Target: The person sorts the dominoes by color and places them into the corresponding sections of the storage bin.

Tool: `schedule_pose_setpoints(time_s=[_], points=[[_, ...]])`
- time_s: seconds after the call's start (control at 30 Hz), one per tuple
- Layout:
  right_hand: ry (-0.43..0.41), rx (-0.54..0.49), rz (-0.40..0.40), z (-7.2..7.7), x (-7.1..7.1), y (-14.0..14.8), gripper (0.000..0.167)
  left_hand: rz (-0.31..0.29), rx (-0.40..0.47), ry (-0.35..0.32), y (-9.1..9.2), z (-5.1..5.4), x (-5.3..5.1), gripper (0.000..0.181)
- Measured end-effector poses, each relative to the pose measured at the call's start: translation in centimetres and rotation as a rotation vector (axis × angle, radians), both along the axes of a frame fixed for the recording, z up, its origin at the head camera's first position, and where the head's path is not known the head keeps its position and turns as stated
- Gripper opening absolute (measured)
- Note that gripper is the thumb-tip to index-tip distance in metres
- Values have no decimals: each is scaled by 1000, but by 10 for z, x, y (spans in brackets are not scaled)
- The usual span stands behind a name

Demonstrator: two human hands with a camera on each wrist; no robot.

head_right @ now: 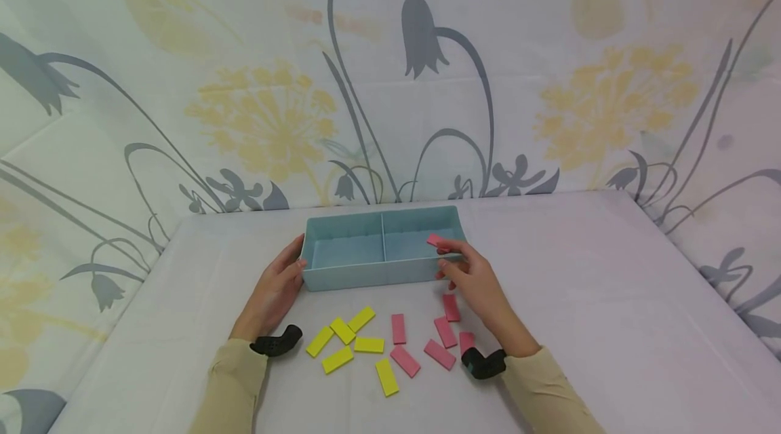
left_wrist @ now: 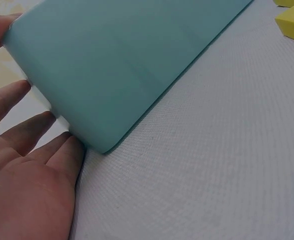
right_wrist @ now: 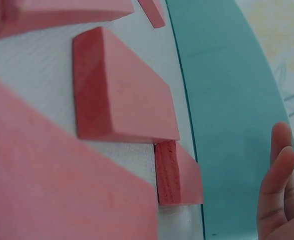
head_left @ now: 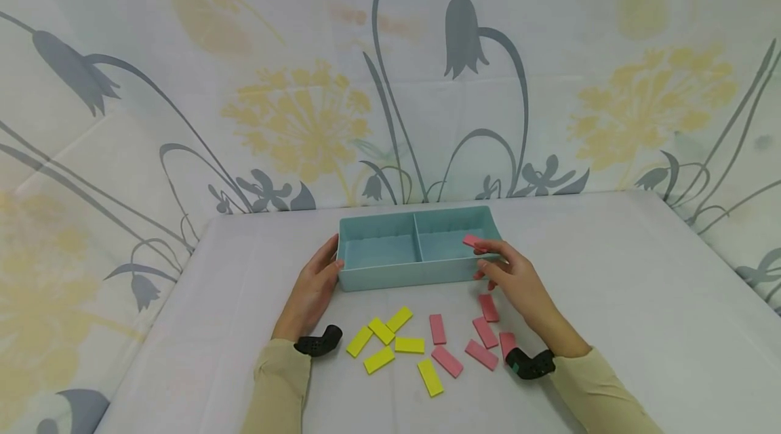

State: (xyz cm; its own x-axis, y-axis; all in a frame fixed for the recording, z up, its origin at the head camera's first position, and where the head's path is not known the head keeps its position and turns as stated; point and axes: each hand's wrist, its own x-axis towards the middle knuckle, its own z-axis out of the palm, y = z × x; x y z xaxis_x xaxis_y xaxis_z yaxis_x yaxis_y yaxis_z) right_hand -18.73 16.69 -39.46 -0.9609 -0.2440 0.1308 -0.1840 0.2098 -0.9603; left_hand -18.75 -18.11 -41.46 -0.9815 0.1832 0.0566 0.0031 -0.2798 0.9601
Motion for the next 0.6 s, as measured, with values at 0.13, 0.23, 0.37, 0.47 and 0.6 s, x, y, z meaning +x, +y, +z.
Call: schedule_pose_setpoints(time_s=[0.13,0.23,0.37,0.47,0.6], points=[[2,-1,11,0,0,0,37,-7,-32,8,1,5,3,57],[9,-1,16,0,0,0,37,-9,-37,6,2,6,4,57],[47,8,37,0,-1,0,36,-10,-39,7,2,6,4,58],[64,27,51,1,0,-1,37,-10,-43,5,1,6,3,57],[54,40,50,2,1,-1,37,-12,-44,1,1,6,4,58]])
